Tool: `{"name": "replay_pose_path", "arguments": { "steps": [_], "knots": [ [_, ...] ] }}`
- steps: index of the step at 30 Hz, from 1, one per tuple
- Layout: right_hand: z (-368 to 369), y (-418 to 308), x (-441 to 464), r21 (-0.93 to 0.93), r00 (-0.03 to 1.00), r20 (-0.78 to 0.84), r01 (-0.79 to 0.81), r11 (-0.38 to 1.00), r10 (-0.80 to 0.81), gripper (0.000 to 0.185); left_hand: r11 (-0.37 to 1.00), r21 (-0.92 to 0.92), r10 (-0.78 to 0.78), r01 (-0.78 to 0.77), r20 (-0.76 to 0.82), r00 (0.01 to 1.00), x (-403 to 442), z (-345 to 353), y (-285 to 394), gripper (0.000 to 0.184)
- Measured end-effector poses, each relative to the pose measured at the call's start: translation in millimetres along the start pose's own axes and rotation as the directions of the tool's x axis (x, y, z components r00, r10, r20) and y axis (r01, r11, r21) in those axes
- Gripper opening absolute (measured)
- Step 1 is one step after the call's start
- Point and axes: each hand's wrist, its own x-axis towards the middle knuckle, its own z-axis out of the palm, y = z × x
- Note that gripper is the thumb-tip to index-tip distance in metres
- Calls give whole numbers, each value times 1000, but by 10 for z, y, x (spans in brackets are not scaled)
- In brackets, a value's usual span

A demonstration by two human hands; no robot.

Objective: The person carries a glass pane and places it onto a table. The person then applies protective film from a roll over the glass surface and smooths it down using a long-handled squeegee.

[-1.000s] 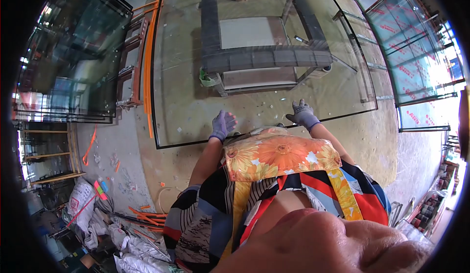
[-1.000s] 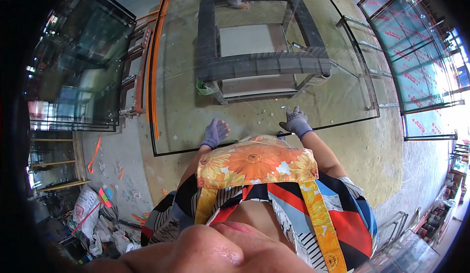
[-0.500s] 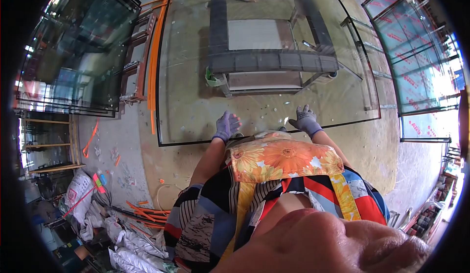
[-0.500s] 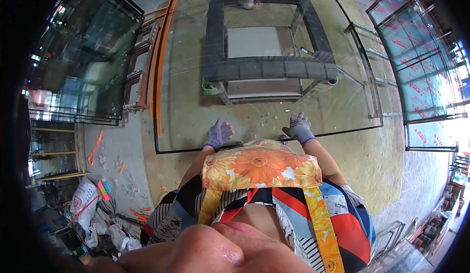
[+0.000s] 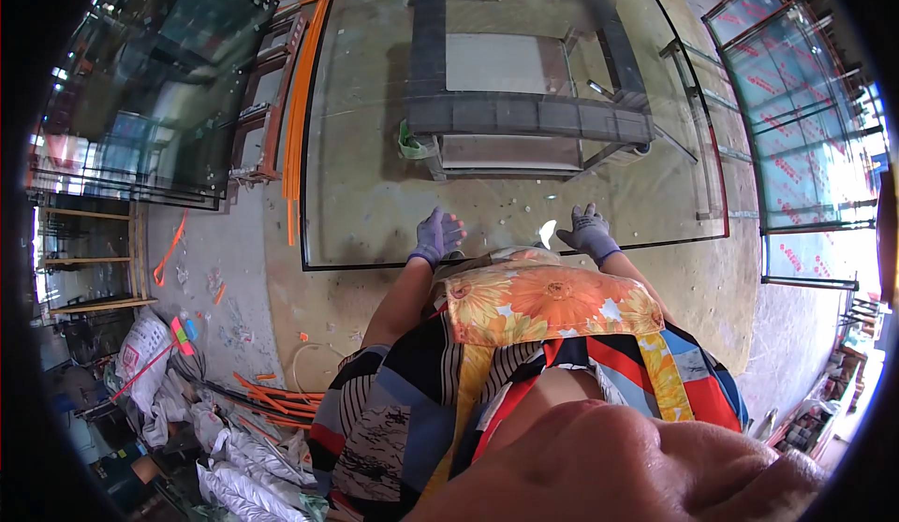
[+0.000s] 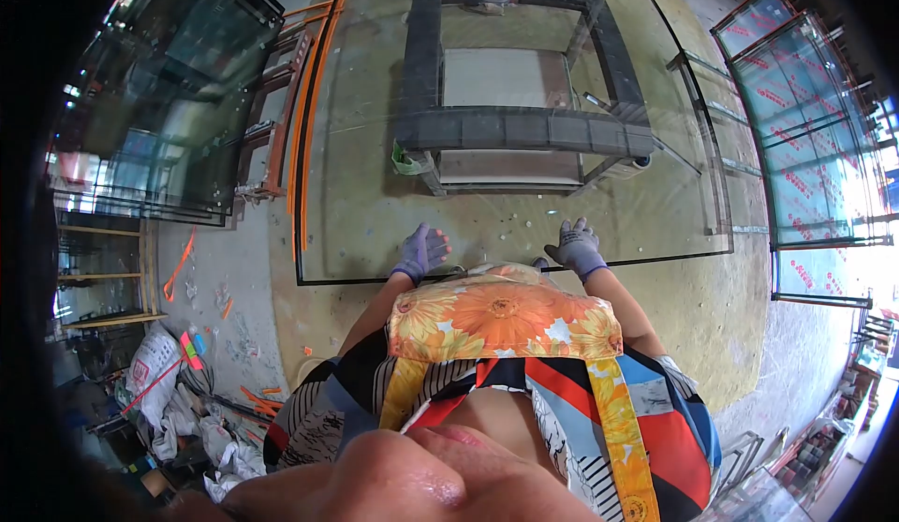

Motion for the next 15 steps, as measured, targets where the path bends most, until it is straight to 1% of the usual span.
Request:
{"name": "replay_pose_path", "arguments": {
  "steps": [4,6,9,10,12,13,15],
  "knots": [
    [32,-3,13,6,1000,-10,-9,1000,9,84,1000,11,0,0,3,1000,-4,0,-3,44],
    [66,-27,-3,8,998,-50,-29,1000,29,83,1000,18,4,-4,7,1000,5,-8,17,45],
    [119,-84,-63,21,995,-90,-46,999,48,84,1000,-21,4,-2,116,993,123,-120,-38,50],
    [131,-96,-84,27,993,-108,-54,998,56,85,1000,-17,5,-3,118,993,89,-98,-20,50],
    [76,-53,-58,35,989,-130,-63,997,67,87,1000,20,13,-14,45,999,27,-38,-3,52],
    [-8,12,-15,94,997,-64,-30,995,36,88,999,38,20,-20,9,1000,19,-21,-2,52],
    [-157,120,66,230,997,68,20,973,-37,91,999,39,5,-5,-8,1000,-9,-4,14,52]
  ]
}}
